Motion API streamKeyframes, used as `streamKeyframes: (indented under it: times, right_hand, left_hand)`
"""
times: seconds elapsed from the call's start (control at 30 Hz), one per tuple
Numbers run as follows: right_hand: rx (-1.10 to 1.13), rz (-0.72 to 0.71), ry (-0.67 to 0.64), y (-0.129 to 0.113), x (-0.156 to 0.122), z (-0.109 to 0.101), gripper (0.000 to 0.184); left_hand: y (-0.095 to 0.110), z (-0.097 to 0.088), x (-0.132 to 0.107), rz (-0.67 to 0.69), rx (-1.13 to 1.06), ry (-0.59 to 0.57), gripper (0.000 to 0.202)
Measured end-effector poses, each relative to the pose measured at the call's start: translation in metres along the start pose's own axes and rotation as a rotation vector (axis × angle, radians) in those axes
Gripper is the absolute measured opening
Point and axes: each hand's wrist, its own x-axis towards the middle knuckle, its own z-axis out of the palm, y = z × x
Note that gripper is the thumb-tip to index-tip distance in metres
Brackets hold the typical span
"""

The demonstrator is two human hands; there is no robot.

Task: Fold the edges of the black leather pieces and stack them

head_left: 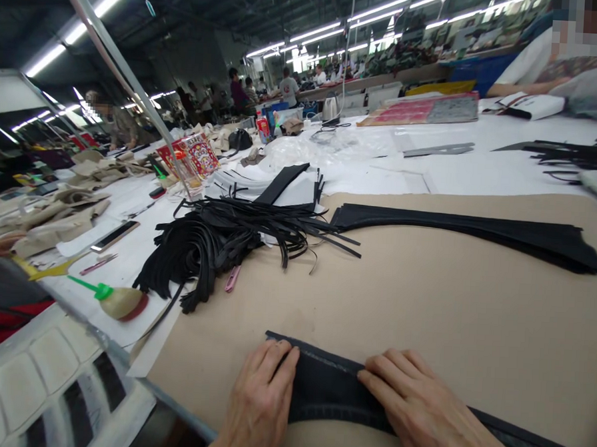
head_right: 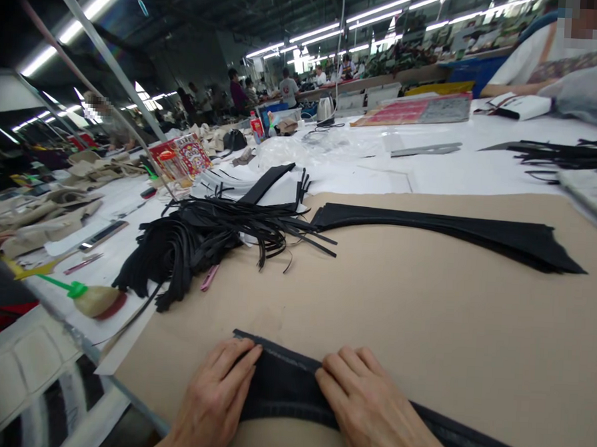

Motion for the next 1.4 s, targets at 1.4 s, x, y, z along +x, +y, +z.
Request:
streamKeyframes:
  times: [1.4]
  right_hand:
    - [-0.105,0.053,0.006,-0.029,0.081,0.056,0.017]
  left_hand:
    - [0.000,0.010,-0.010,0.008,-0.021,0.099,0.041]
